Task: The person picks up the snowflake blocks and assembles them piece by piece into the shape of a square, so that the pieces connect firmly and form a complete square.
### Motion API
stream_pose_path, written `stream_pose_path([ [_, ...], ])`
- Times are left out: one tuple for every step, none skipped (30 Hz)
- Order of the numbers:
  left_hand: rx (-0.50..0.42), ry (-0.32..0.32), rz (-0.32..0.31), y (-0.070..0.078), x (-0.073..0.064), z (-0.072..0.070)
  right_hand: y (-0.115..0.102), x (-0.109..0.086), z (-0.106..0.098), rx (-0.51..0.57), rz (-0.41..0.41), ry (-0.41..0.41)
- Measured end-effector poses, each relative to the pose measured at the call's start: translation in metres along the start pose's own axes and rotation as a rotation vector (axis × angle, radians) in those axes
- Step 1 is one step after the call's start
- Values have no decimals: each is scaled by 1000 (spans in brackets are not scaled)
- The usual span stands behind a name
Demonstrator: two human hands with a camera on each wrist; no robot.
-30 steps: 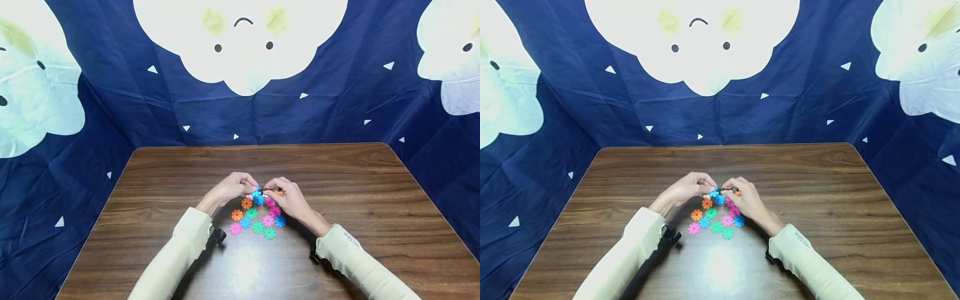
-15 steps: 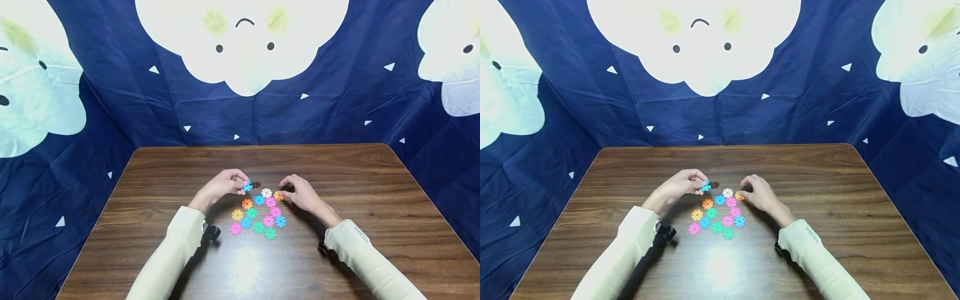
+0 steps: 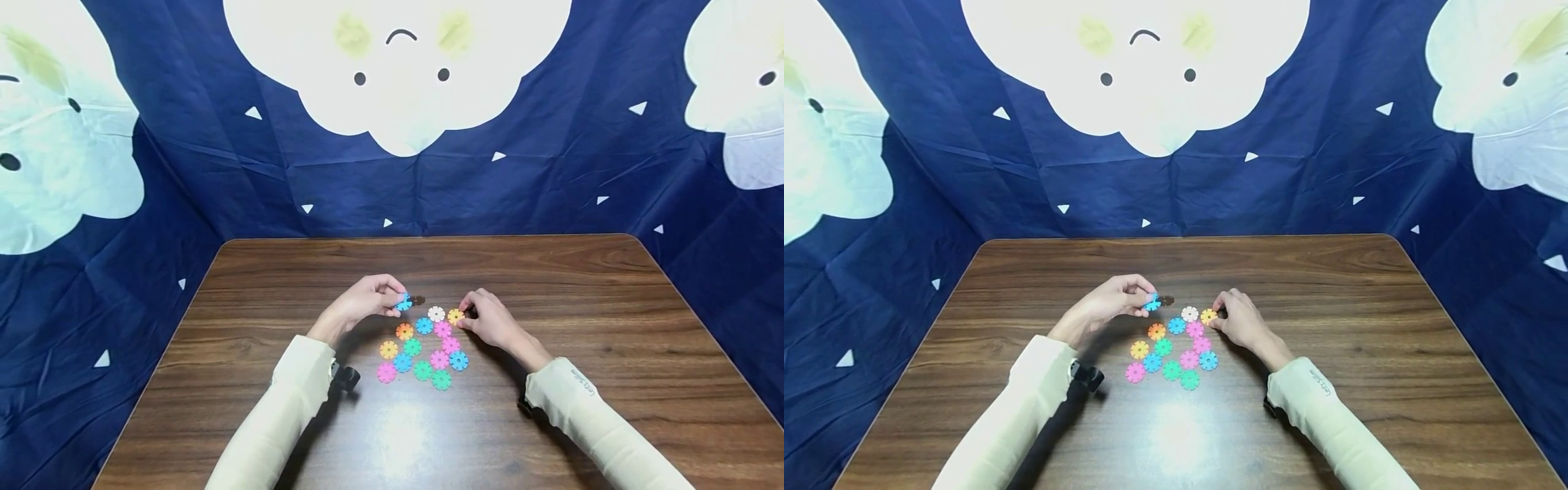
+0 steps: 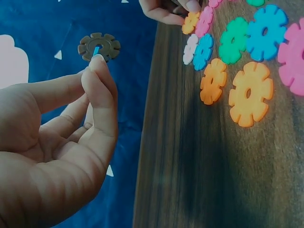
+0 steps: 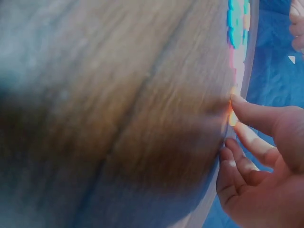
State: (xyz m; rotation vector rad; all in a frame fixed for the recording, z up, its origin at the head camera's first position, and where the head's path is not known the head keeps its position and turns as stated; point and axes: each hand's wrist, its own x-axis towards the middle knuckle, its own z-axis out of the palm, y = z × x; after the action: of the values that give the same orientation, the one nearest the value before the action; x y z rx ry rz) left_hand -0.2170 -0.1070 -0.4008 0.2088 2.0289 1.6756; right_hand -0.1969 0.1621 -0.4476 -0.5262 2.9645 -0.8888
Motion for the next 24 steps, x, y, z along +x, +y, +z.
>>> stream_pose_path([
  [3, -1, 2, 0, 0, 0, 0, 0, 0, 16, 2, 4],
  [5, -2, 3, 0, 0, 0, 0, 0, 0, 36, 8, 9],
  [5, -2, 4, 1, 0, 0, 0, 0, 0, 54, 10, 13],
  [5, -3, 5, 1, 0, 0, 1, 0, -1, 76, 16, 15],
  [4, -5, 6, 1, 0, 0, 1, 0, -1, 102, 20, 17],
  [3, -5, 7, 1, 0, 1, 1, 0, -1, 130, 26, 19],
  [0, -6, 7, 1, 0, 1, 2, -1, -1, 153, 34, 18],
  [-5, -9, 7, 1, 0, 1, 2, -2, -1, 170, 41, 21],
  [-13, -13, 8, 1, 0, 1, 3, -2, -1, 183, 47, 21],
  [-19, -16, 7, 1, 0, 1, 3, -3, -1, 206, 59, 23],
  [-24, -18, 6, 1, 0, 1, 3, -3, -1, 224, 69, 29],
  [-30, -19, 6, 1, 0, 2, 4, -3, -1, 248, 82, 33],
  [-41, -22, 5, 1, 0, 2, 4, -4, -1, 274, 92, 34],
  [-50, -24, 4, 1, 0, 2, 5, -4, -1, 318, 108, 33],
  [-58, -25, 0, 0, 0, 2, 5, -3, -1, 368, 125, 28],
  [-64, -27, -3, 0, 0, 2, 4, -4, -1, 434, 145, 21],
  [-69, -28, -3, 0, 0, 3, 3, -4, -2, 494, 161, 12],
  [-73, -31, -3, 0, 0, 3, 3, -4, -3, 559, 176, -1],
  [-77, -33, -3, -1, 0, 4, 1, -4, -4, 612, 188, -13],
  [-74, -35, -3, -1, 0, 5, 0, -4, -4, 654, 200, -21],
  [-72, -38, -3, -1, 0, 6, -3, -5, -6, 680, 203, -29],
  [-72, -42, -4, -1, 1, 6, -5, -6, -7, 702, 205, -39],
  [-75, -44, -4, -1, 1, 7, -7, -6, -8, 708, 200, -47],
  [-77, -47, -5, -2, 1, 8, -9, -7, -9, 711, 199, -55],
])
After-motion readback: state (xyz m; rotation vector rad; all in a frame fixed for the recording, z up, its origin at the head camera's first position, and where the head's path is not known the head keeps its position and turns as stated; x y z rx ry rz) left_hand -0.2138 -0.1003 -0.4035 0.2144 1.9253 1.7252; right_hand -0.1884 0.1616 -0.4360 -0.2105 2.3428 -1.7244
